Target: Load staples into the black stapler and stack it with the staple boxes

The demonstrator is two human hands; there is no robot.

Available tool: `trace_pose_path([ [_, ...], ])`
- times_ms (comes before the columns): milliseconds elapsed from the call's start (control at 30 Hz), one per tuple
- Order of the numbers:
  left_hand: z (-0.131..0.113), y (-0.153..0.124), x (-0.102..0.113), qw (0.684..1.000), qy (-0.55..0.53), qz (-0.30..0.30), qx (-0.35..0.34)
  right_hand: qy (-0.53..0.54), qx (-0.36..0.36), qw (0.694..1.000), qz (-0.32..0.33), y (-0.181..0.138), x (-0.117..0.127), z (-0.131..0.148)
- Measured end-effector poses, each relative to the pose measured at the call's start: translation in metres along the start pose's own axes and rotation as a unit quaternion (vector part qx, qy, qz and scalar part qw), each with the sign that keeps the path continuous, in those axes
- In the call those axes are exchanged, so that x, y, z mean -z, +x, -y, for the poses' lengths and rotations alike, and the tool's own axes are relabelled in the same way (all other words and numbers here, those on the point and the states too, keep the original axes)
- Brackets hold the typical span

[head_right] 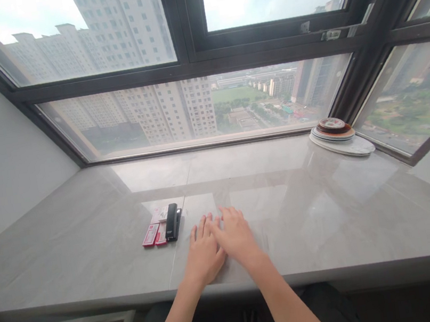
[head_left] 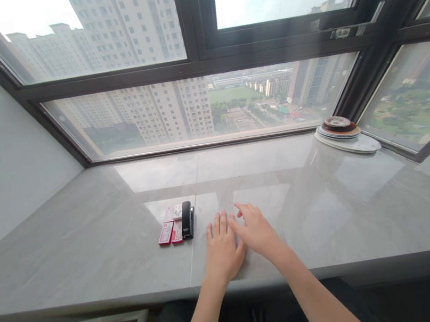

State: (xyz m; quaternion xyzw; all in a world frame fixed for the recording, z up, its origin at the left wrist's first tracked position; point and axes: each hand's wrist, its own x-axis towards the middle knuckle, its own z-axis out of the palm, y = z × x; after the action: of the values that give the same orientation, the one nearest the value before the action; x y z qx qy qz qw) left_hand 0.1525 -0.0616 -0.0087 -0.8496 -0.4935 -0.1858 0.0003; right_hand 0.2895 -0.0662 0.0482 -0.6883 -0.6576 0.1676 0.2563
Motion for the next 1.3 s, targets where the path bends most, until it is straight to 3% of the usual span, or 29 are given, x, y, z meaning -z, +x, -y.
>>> trace_pose_path([
  [67,0.003,-0.001,-0.005,1.0,-0.006,-0.012,-0.021,0.06,0.048,0.997,0.021,0.02,-0.017,0.038],
  [167,0.007,-0.003,-0.015,0.999,-0.022,-0.034,-0.01,0.074,0.051,0.994,0.066,0.048,-0.052,0.087],
  [300,0.012,-0.005,-0.024,0.999,-0.04,-0.036,-0.006,0.031,0.068,0.996,0.053,0.079,-0.081,0.112],
  [400,0.01,-0.004,-0.013,0.997,-0.065,-0.014,-0.046,-0.007,0.085,0.996,0.039,0.095,-0.076,0.099],
  [533,0.002,0.0,0.019,0.987,-0.141,0.005,-0.078,-0.018,0.104,0.994,0.017,0.098,-0.039,0.049],
  [633,-0.003,0.002,0.035,0.986,-0.164,-0.02,-0.025,-0.02,0.105,0.994,0.006,0.08,-0.006,0.003],
  [767,-0.005,0.004,0.033,0.99,-0.127,-0.052,0.027,0.01,0.095,0.995,-0.038,0.04,0.015,-0.036],
  [933,-0.008,0.005,0.026,0.994,-0.104,-0.007,-0.044,0.028,0.046,0.986,-0.16,0.013,-0.002,-0.028],
  [1033,-0.009,0.005,0.025,0.994,-0.101,-0.002,-0.035,0.045,0.003,0.979,-0.199,0.019,-0.009,-0.015],
  [1100,-0.009,0.005,0.024,0.995,-0.098,-0.01,-0.022,0.112,-0.027,0.971,-0.211,0.026,-0.006,-0.014],
  [1200,-0.009,0.005,0.021,0.995,-0.093,-0.024,-0.004,0.312,-0.077,0.919,-0.228,0.035,0.008,-0.027],
  [1300,-0.008,0.005,0.017,0.995,-0.095,-0.031,0.003,0.519,-0.123,0.815,-0.227,0.036,0.019,-0.057],
])
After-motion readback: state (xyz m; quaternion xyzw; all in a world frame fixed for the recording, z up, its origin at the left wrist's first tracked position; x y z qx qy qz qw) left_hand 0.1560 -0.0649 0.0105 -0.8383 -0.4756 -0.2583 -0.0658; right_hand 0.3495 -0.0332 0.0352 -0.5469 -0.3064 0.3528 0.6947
